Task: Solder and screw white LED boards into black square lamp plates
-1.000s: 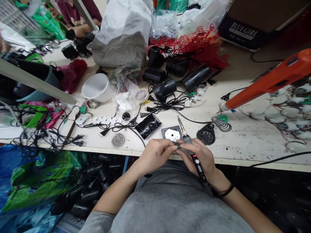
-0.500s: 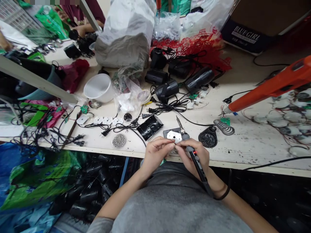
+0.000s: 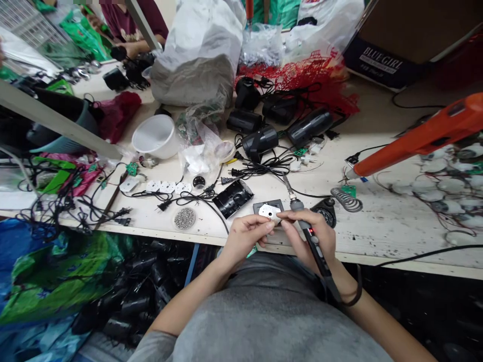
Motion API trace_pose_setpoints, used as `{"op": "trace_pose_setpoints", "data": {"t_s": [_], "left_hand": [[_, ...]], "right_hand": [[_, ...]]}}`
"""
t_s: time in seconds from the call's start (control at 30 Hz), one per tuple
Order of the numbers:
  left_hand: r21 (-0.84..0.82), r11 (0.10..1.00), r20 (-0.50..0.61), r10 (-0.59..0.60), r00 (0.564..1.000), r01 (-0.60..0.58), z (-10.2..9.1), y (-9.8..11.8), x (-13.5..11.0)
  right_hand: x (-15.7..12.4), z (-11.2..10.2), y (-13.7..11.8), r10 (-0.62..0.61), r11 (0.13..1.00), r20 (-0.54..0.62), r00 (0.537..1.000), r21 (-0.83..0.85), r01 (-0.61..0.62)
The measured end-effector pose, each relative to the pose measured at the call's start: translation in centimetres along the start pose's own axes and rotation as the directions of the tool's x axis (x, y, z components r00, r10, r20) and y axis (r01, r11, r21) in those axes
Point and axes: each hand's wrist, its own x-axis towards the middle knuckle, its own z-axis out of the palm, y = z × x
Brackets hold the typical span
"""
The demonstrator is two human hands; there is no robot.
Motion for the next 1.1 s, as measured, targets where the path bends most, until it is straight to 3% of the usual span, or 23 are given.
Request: {"op": "trace_pose_setpoints", "data": {"t_s": [0.13,0.23,0.43,0.63,0.8,0.97,1.1], "left_hand": [[0.203,0.972,0.038,0.113,0.993,-0.119,-0.2,-0.3,-0.1],[0.32,0.922,0.023,0.222,0.975,-0.218,-0.1,-0.6,-0.1],[0.228,0.959,-0.034,0.181,0.983,-0.168,0.4,-0.9,0.1],[0.167,0.982,-0.094,0.108,0.99,-0.092,0.5,-0.4,0.4],[0.202,0.971,-0.087,0.147,0.985,-0.127,0.5,-0.4,0.5],[0.198,0.967,-0.067,0.177,0.982,-0.161,0.2,-0.7,0.6],[0.185,0.963,-0.062,0.211,0.975,-0.197,0.1,-0.9,0.6]], "right_hand": [[0.5,0.0,0.3,0.049,0.997,0.126,0.991,0.061,-0.057],[0.4,0.6,0.3,0.096,0.992,0.131,0.987,0.069,-0.106],[-0.2,1.3,0.9,0.183,0.979,0.052,0.982,0.075,-0.187],[0.0,0.6,1.8,0.219,0.975,0.01,0.976,0.03,-0.219],[-0.1,0.7,1.5,0.295,0.942,0.13,0.946,0.123,-0.311],[-0.2,1.4,1.2,0.391,0.892,0.133,0.911,0.191,-0.41],[-0.5,1.5,1.7,0.381,0.892,0.14,0.914,0.206,-0.403]]}}
